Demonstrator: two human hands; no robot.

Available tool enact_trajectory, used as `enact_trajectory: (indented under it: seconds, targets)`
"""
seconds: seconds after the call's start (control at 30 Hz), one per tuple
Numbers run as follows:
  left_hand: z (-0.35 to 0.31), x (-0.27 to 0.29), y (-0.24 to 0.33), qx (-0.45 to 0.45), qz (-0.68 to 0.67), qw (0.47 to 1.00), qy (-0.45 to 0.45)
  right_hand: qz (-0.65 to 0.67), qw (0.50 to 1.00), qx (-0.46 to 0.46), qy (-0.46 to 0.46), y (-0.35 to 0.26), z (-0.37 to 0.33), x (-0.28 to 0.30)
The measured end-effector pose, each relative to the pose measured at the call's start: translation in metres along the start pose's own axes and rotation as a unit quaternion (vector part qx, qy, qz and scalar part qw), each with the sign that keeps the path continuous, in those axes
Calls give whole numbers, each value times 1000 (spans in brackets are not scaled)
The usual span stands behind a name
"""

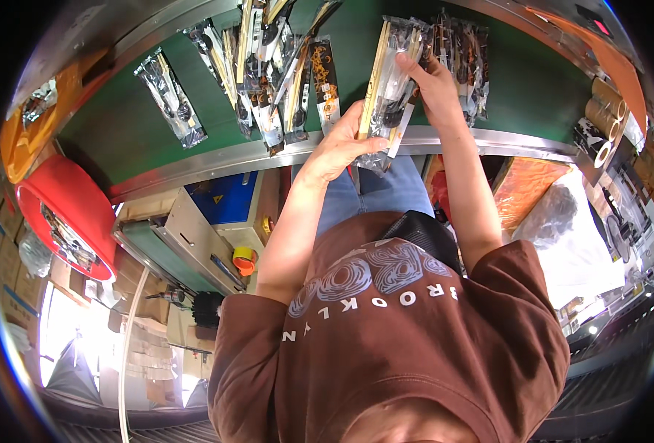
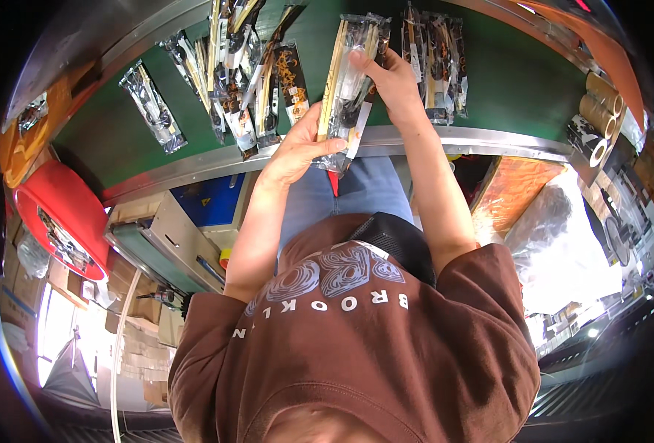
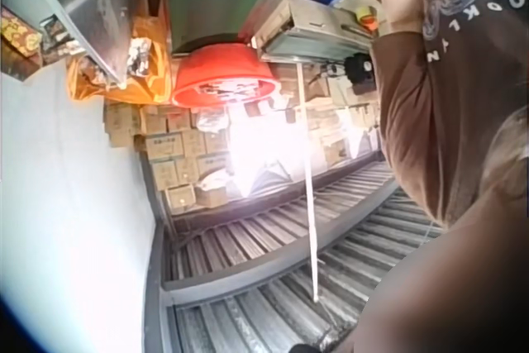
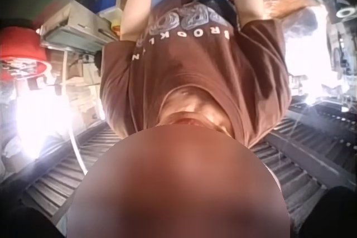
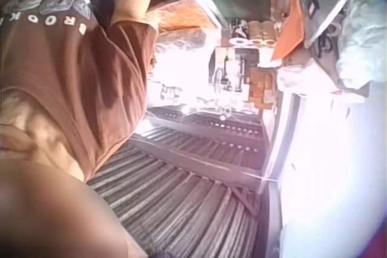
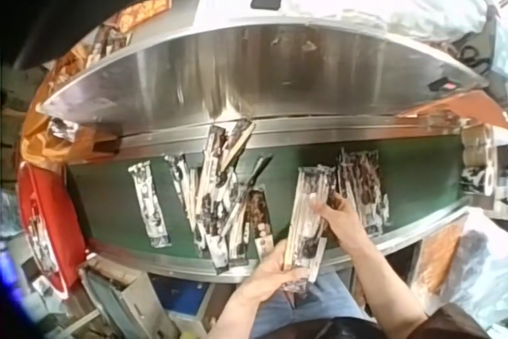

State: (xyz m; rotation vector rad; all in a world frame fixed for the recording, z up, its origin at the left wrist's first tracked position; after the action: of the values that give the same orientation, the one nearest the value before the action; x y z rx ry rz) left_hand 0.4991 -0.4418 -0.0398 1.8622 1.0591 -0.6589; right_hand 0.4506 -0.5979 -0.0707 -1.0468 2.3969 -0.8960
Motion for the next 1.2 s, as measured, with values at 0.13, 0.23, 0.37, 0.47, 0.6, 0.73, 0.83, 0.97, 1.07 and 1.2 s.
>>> enact_trajectory:
  seconds: [0.13,0.23,0.37,0.47,0.6,0.73,0.83,0.97,1.07,1.2]
  targets:
    - [1,-3,1,-8,1,1000,-3,93,995,40,-27,2,4,-1]
    - [1,-2,0,-9,-5,1000,-1,112,991,57,-42,-3,2,-7]
    - [2,-1,-6,-8,25,1000,12,90,994,47,-32,0,2,-4]
    - [-2,5,-18,10,112,991,67,62,996,64,-9,-6,1,10]
    - [-44,64,-10,-13,491,787,375,-444,862,104,222,-38,-3,57]
    - [-63,79,8,-25,542,709,451,-539,778,199,252,-44,-8,4]
    - [-50,55,52,-165,672,554,464,-503,863,-5,48,16,14,-64]
    - [-23,75,80,-114,722,507,456,-557,830,27,4,56,16,-114]
    - [-30,96,85,-121,670,571,459,-323,945,15,-48,79,31,-80]
    - [-48,89,74,-110,417,793,429,110,980,-143,-87,73,22,-55]
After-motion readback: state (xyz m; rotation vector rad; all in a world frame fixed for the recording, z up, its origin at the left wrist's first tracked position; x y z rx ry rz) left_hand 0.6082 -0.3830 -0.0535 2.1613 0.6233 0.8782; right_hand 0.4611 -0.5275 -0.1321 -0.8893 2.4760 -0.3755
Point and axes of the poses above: each hand's wrist, its own z-axis towards the middle knuckle, its own x-axis out of the back of the hand, y = z × x, the point moved 6 cm from there along z, towards the middle knuckle, and after that the axes turned 8 degrees about -y, right-handed, at the moved point
